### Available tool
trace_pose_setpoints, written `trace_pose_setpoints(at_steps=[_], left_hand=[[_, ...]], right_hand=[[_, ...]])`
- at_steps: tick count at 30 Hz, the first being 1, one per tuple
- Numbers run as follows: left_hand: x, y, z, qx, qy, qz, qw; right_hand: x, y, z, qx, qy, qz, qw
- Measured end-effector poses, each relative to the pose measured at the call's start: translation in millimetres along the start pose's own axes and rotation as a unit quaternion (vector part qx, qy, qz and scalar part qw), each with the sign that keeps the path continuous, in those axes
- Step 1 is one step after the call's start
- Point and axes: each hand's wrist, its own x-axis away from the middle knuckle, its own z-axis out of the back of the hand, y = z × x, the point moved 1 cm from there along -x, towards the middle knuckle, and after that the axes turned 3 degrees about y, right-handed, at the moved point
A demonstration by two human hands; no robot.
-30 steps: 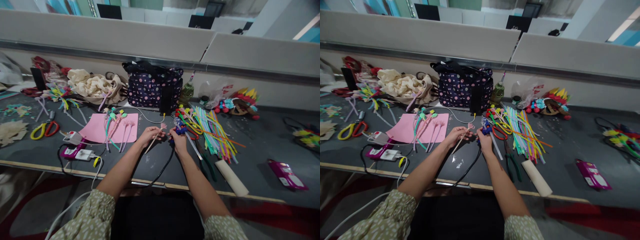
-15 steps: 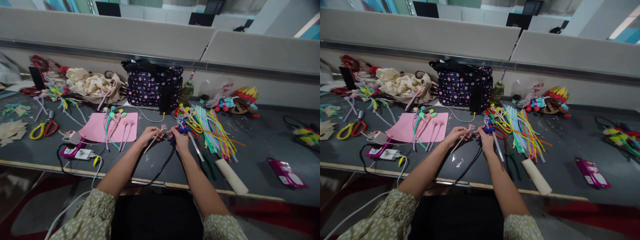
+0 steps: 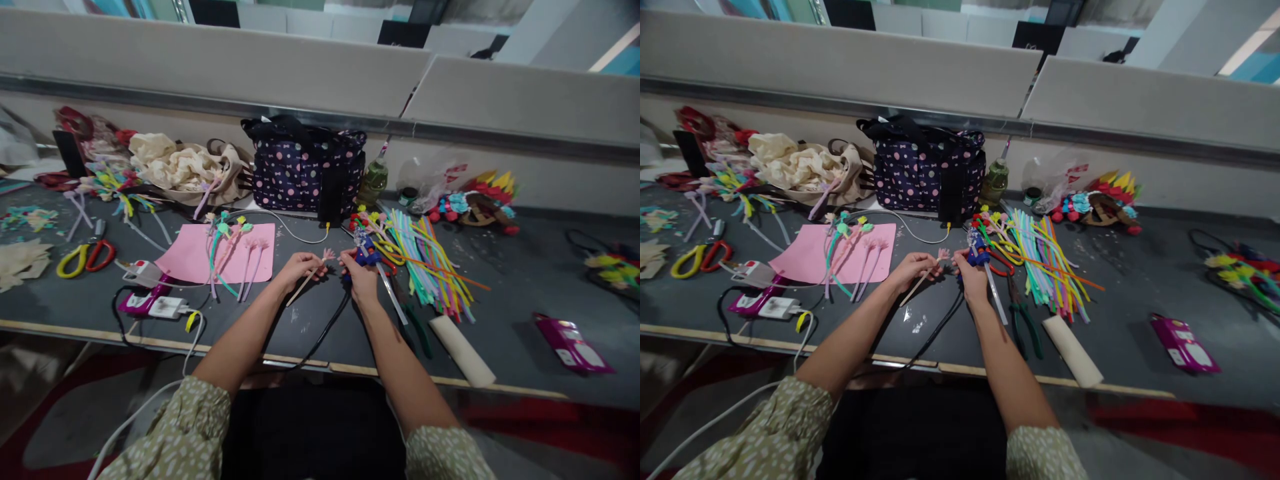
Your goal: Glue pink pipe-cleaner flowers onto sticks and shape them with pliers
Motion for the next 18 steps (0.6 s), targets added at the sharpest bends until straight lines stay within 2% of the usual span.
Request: trace_pose_setpoints(at_steps=[4, 7, 11, 18], left_hand=[[-0.2, 0.1, -0.4, -0.004, -0.005, 0.0, 1.0], [0.2, 1.3, -1.7, -0.002, -0.004, 0.006, 1.0], [2.4, 4.0, -4.4, 0.0, -0.002, 0.013, 1.0], [4.3, 5.8, -6.3, -0.012, 0.002, 0.013, 1.0]], right_hand=[[-0.7, 0.2, 0.8, -0.018, 0.005, 0.015, 1.0], [-0.7, 0.6, 0.7, -0.026, -0.013, 0.014, 0.999], [0.3, 2.9, 2.3, 0.02, -0.032, 0.008, 0.999], [2.6, 1.3, 3.0, 0.104, -0.001, 0.036, 0.994]])
